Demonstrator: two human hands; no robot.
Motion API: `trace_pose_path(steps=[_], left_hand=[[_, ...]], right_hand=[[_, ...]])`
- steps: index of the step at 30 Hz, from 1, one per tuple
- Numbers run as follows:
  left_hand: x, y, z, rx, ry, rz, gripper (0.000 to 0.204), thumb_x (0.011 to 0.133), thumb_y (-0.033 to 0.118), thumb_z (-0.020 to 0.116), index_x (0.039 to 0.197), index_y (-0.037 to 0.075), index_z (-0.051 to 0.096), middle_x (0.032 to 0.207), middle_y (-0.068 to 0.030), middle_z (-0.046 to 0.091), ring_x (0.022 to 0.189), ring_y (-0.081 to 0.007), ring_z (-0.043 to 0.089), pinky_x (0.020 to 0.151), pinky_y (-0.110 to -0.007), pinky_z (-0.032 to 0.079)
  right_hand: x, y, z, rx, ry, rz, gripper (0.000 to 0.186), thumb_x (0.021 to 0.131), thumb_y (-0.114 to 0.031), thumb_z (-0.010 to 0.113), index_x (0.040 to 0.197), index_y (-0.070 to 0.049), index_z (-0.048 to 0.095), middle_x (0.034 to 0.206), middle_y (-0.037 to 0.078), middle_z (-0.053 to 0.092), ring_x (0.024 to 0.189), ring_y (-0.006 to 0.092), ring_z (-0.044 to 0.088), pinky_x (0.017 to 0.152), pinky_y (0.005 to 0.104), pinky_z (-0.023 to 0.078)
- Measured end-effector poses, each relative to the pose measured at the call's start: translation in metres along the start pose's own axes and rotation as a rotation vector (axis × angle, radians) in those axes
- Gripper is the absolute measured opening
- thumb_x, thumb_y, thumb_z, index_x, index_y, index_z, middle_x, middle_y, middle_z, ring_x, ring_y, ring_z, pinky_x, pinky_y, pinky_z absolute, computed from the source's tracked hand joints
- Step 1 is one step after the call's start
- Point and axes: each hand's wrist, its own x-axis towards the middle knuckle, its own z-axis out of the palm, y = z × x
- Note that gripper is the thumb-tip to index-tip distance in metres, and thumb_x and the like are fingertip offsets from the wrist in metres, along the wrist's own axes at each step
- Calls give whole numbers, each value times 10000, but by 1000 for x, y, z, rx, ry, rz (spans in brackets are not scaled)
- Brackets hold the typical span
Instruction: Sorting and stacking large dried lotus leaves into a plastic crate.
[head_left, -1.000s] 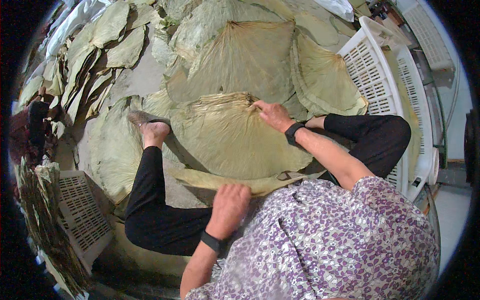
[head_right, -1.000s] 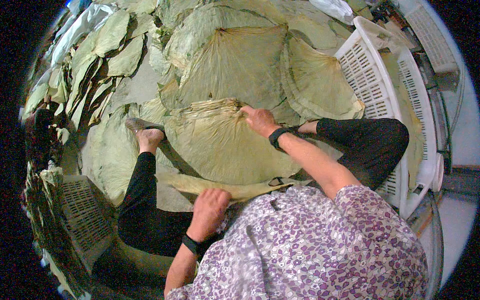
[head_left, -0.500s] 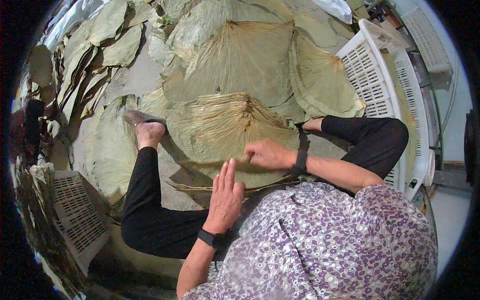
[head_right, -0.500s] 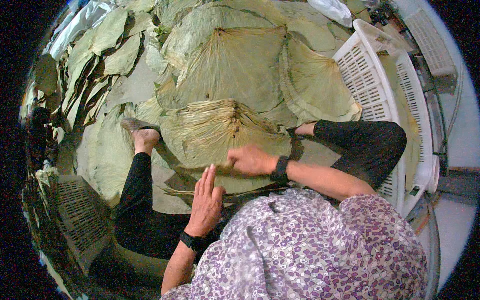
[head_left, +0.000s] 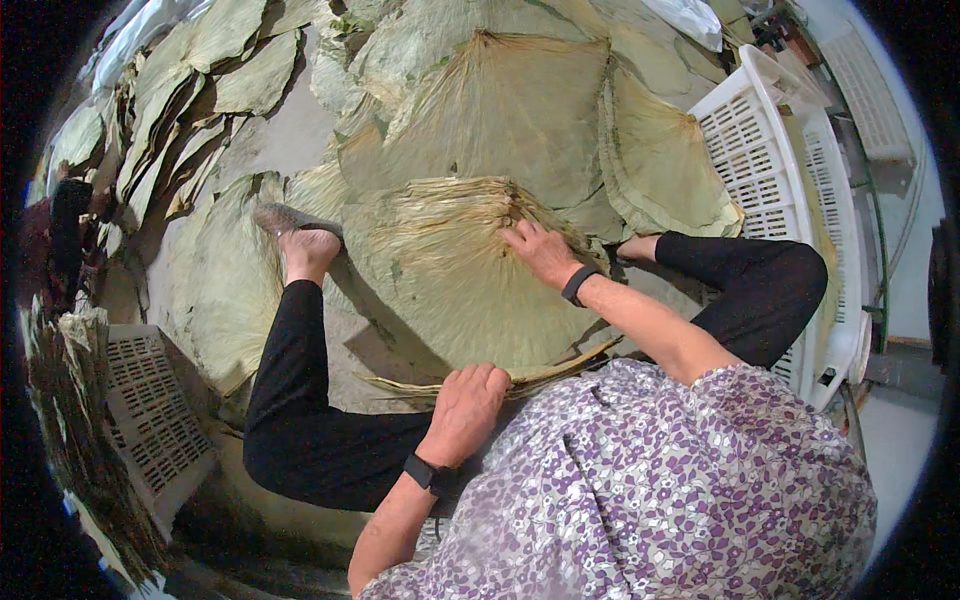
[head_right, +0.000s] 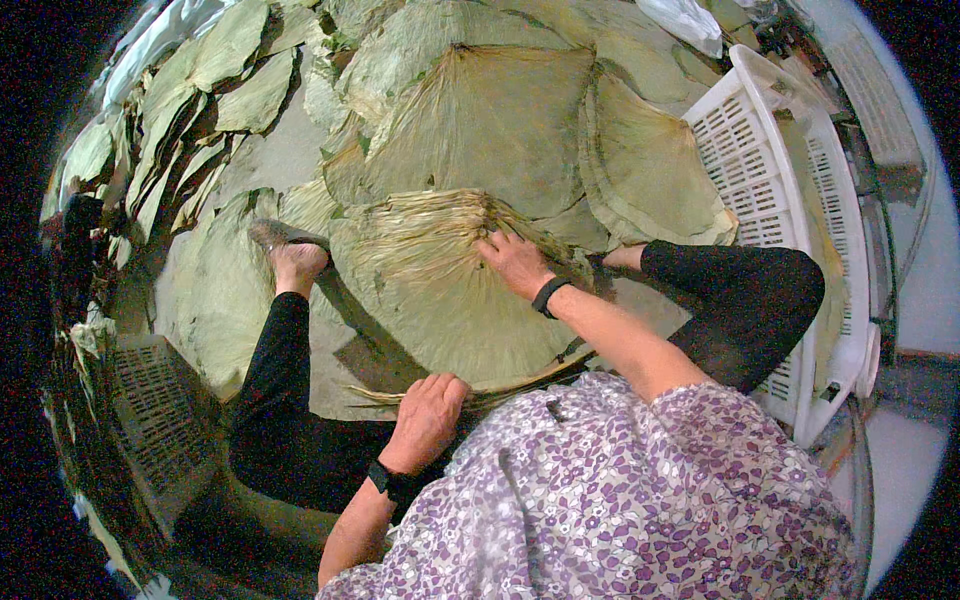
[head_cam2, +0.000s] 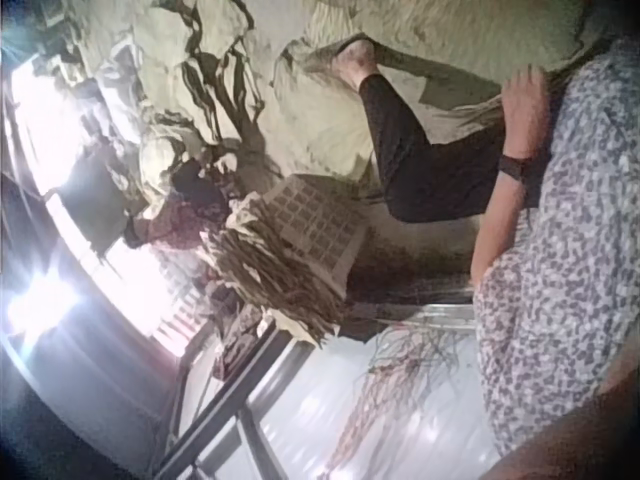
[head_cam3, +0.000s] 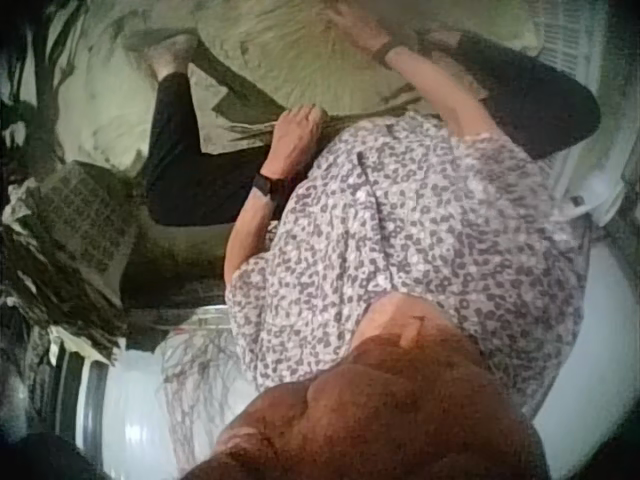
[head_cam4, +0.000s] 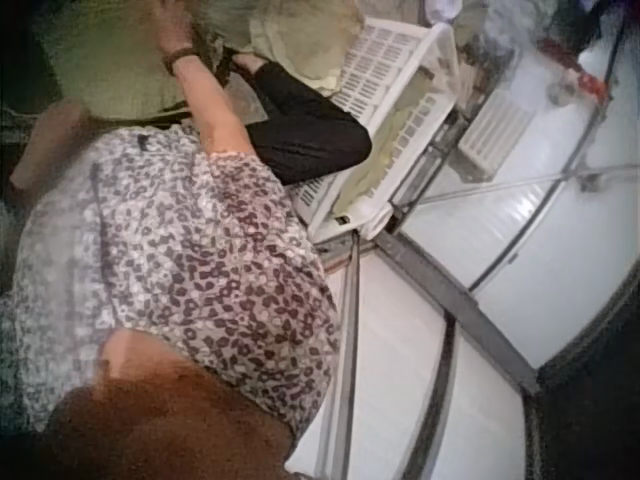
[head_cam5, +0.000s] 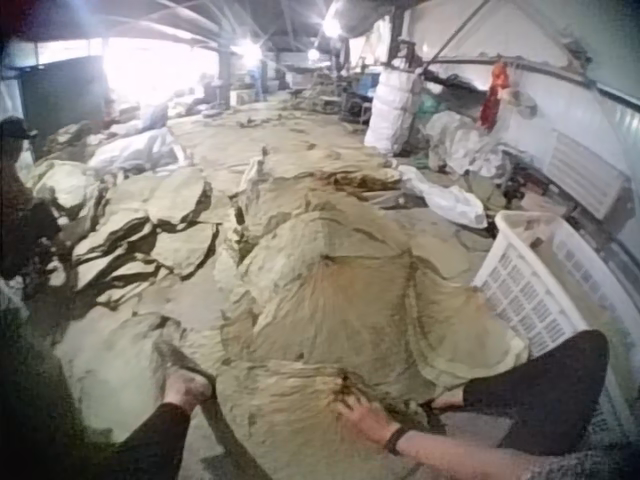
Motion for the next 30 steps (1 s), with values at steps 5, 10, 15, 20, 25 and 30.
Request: trace_pose_path(steps=[5, 10, 15, 20, 25, 30], left_hand=[[2, -6, 9, 11, 7, -12, 66, 739, 68, 508, 801, 53, 492, 783, -108, 514, 772, -273, 529, 681, -369, 405], [2, 5, -9, 90, 38, 49, 91, 714, 69, 527, 802, 85, 510, 783, -75, 517, 773, -247, 529, 680, -357, 399], [2, 13, -16, 118, 29, 113, 106, 709, 82, 538, 813, 97, 532, 799, -53, 531, 784, -232, 527, 699, -343, 393], [5, 4, -9, 102, 53, 142, 98, 704, 72, 538, 798, 93, 520, 781, -59, 520, 765, -231, 523, 686, -343, 390], [1, -2, -4, 114, 57, 119, 80, 717, 74, 529, 795, 85, 517, 767, -64, 510, 755, -231, 522, 683, -345, 391], [-5, -8, -7, 81, 53, 70, 87, 722, 77, 528, 809, 87, 525, 771, -68, 509, 767, -236, 526, 701, -350, 392]], right_hand=[[-18, -2, 22, 157, -72, 77, 301, 702, -31, 608, 988, -83, 529, 932, 114, 528, 862, 304, 559, 639, 404, 484], [-31, -12, -26, 785, -303, 297, 267, 675, -35, 610, 919, -42, 502, 859, 106, 556, 837, 237, 555, 662, 361, 455], [-9, 117, -90, 865, 272, 394, 334, 652, -5, 644, 955, -57, 516, 867, 34, 543, 796, 167, 545, 710, 304, 461], [-52, 274, -189, 97, 656, 698, 280, 711, -23, 636, 961, -38, 511, 885, 109, 588, 857, 237, 584, 751, 340, 467], [-62, 284, -193, -319, 696, 763, 230, 833, -117, 502, 1056, -70, 535, 937, 154, 628, 867, 330, 604, 772, 424, 458], [6, 105, -104, 154, 64, 241, 370, 781, -128, 512, 1148, -101, 554, 975, 154, 582, 961, 324, 549, 810, 419, 460]])
